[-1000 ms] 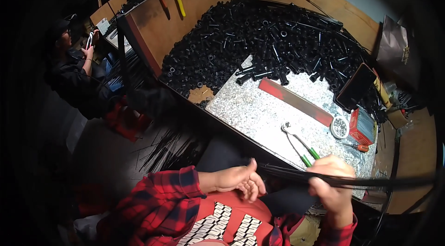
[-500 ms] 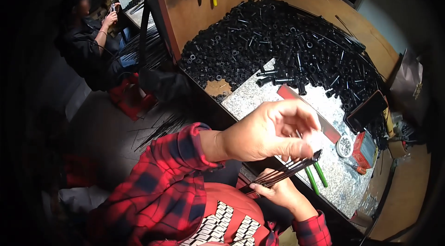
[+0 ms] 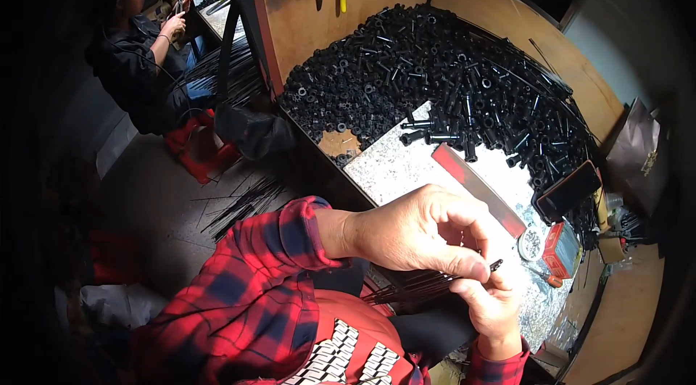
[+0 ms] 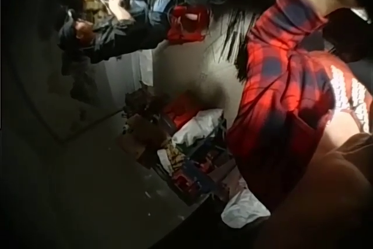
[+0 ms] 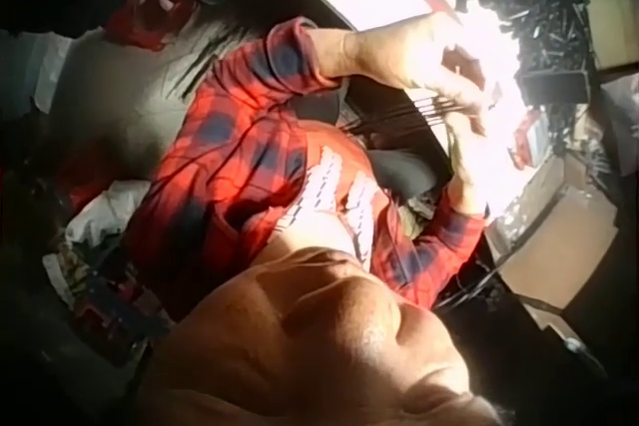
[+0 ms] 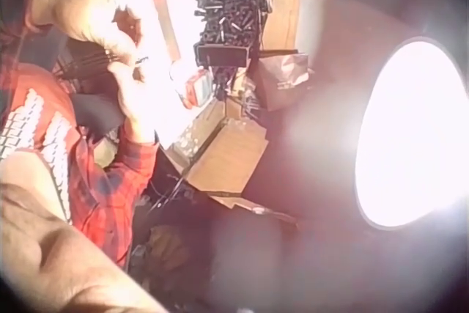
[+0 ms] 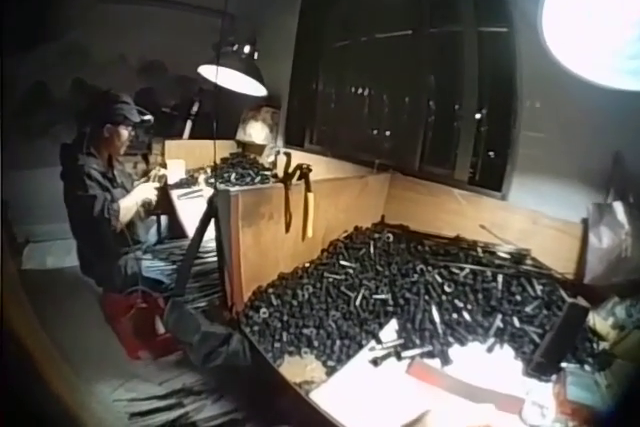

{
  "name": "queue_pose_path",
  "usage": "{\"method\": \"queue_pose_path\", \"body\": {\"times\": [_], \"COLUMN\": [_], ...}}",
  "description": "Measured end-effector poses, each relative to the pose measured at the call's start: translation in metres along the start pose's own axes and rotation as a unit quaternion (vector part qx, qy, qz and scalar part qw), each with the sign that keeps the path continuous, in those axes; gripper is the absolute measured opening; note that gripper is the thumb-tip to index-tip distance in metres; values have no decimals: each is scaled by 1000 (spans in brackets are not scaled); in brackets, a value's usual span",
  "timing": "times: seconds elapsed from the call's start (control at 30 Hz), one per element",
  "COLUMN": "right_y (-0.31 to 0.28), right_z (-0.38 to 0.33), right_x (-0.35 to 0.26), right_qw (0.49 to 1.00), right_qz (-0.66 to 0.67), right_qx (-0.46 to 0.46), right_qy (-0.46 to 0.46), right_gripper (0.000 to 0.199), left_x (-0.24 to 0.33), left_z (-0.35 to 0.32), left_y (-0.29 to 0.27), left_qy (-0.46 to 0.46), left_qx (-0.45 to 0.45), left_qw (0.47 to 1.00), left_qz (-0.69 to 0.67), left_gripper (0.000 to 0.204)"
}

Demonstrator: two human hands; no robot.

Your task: The worker is assembling wiring bundles by inserting individual wires into connectors and securing components using pliers and a crimping tool.

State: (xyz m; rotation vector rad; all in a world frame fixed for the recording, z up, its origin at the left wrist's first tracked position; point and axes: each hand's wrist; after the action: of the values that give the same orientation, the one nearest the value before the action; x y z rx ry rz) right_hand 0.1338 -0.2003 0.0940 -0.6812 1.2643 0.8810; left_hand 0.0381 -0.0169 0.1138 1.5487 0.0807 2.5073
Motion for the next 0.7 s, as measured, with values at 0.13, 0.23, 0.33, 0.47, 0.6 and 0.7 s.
{"method": "queue_pose_path", "body": {"times": [0.13, 0.23, 0.33, 0.47, 0.6, 0.7], "right_y": [5, 18, 26, 25, 25, 13], "right_z": [0, 1, 9, 14, 20, 18], "right_x": [8, 14, 16, 18, 23, 24], "right_qw": [999, 996, 995, 997, 995, 993], "right_qz": [-12, 70, 66, 72, 59, 50], "right_qx": [-27, 55, 69, 16, 69, 92], "right_qy": [-28, -11, -41, -29, -41, -46], "right_gripper": [30, 36, 40, 30, 21, 18], "left_x": [0, -3, -5, -4, -21, -49], "left_z": [0, 2, 0, -3, -16, -48], "left_y": [-2, -1, -2, -14, -54, -130], "left_qy": [26, 28, 31, 11, 61, -22], "left_qx": [32, 84, 135, 93, 197, 352], "left_qw": [995, 992, 985, 993, 970, 654], "left_qz": [89, 88, 104, 67, 131, 669], "left_gripper": [10, 13, 15, 22, 50, 19]}}
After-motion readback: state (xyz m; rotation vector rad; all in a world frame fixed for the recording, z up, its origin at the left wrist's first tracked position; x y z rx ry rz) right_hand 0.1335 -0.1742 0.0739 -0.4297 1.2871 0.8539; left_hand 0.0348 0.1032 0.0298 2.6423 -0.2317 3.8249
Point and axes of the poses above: each hand's wrist, its own z-axis towards the middle knuckle, its own y-axis out of the palm, x = y × z, and after that the axes turned 6 degrees about z, right-handed
